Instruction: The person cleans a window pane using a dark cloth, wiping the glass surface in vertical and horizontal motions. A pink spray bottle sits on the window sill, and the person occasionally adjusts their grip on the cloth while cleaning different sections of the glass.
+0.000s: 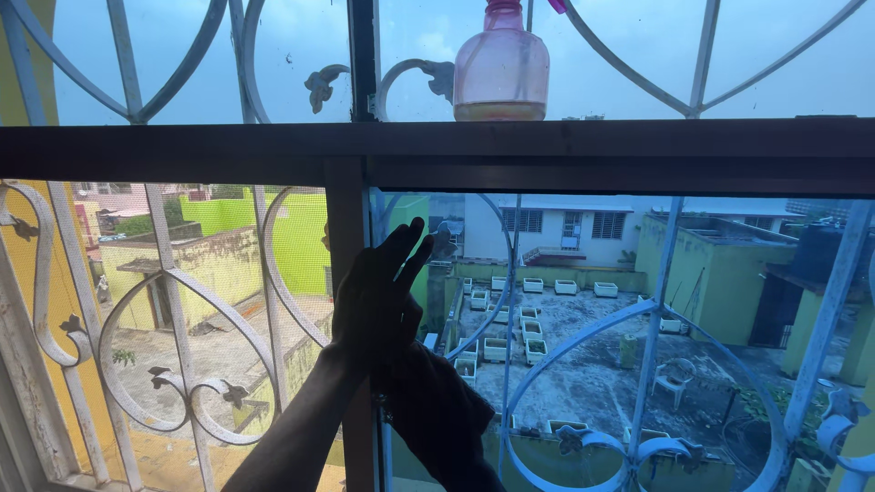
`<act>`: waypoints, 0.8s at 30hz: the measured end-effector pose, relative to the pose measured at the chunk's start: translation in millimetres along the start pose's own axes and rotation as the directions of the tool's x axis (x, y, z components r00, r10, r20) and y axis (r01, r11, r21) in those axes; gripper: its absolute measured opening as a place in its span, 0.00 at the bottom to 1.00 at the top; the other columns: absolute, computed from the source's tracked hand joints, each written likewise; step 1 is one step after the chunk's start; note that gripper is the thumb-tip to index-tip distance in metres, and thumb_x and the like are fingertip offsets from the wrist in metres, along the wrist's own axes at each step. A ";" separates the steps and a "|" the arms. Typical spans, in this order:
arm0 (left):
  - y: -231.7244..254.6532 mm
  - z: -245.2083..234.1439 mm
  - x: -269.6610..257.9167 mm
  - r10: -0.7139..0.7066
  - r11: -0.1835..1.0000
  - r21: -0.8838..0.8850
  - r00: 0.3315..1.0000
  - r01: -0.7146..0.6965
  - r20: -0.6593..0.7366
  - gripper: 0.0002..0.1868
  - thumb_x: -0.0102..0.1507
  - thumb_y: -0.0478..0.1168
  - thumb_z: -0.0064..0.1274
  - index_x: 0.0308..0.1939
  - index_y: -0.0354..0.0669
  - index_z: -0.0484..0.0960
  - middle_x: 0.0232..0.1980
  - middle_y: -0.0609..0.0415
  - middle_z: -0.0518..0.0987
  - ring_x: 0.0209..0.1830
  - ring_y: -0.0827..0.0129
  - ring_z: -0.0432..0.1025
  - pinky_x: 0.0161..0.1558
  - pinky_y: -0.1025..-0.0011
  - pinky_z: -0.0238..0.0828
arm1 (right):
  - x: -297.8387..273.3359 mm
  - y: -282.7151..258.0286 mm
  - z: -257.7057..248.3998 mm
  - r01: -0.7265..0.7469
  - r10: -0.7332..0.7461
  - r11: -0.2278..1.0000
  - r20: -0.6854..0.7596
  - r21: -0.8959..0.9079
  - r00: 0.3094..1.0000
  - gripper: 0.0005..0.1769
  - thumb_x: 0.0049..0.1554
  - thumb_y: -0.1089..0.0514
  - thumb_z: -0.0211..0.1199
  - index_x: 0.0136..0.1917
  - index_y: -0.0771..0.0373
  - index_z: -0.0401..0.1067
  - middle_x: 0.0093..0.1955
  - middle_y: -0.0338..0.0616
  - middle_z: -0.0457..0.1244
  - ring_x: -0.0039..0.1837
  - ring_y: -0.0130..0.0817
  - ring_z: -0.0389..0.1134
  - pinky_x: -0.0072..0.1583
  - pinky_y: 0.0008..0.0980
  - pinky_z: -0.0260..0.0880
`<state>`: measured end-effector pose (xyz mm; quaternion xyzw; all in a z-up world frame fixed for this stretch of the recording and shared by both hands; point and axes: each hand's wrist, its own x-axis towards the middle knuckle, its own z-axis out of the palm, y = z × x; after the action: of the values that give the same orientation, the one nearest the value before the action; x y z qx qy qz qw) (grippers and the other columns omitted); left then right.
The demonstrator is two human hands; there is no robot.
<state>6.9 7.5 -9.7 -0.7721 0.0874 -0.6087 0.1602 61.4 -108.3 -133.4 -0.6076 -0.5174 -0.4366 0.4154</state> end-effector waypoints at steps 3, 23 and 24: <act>-1.4 -1.4 3.7 -0.001 1.000 0.028 1.000 0.000 0.019 0.42 0.52 0.28 0.46 0.74 0.42 0.69 0.81 0.48 0.61 0.74 0.60 0.63 0.65 0.60 0.66 | -2.3 19.0 -11.9 0.271 -0.271 0.938 0.032 -0.217 0.962 0.30 0.52 0.55 0.68 0.68 0.57 0.69 0.67 0.43 0.66 0.67 0.40 0.67 0.61 0.39 0.71; 3.1 1.0 6.4 -0.057 0.977 0.208 0.997 0.045 0.050 0.38 0.53 0.32 0.49 0.70 0.48 0.73 0.78 0.56 0.64 0.70 0.65 0.67 0.59 0.66 0.71 | -9.7 77.3 -112.4 0.213 -0.151 0.907 0.192 -0.364 0.970 0.26 0.46 0.54 0.69 0.60 0.51 0.74 0.67 0.45 0.63 0.71 0.49 0.61 0.64 0.51 0.62; 2.6 0.7 8.2 -0.051 0.975 0.221 0.998 0.040 0.047 0.38 0.53 0.34 0.49 0.70 0.48 0.72 0.78 0.56 0.64 0.71 0.65 0.67 0.59 0.66 0.71 | -8.5 81.1 -117.0 0.228 -0.158 0.896 0.205 -0.381 0.966 0.26 0.46 0.54 0.69 0.60 0.51 0.74 0.67 0.46 0.63 0.71 0.50 0.60 0.64 0.51 0.62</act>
<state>9.7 2.5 -3.2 -0.7672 -0.0024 -0.5977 0.2327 129.3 -232.2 -113.9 -0.6599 -0.5079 -0.5197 0.1912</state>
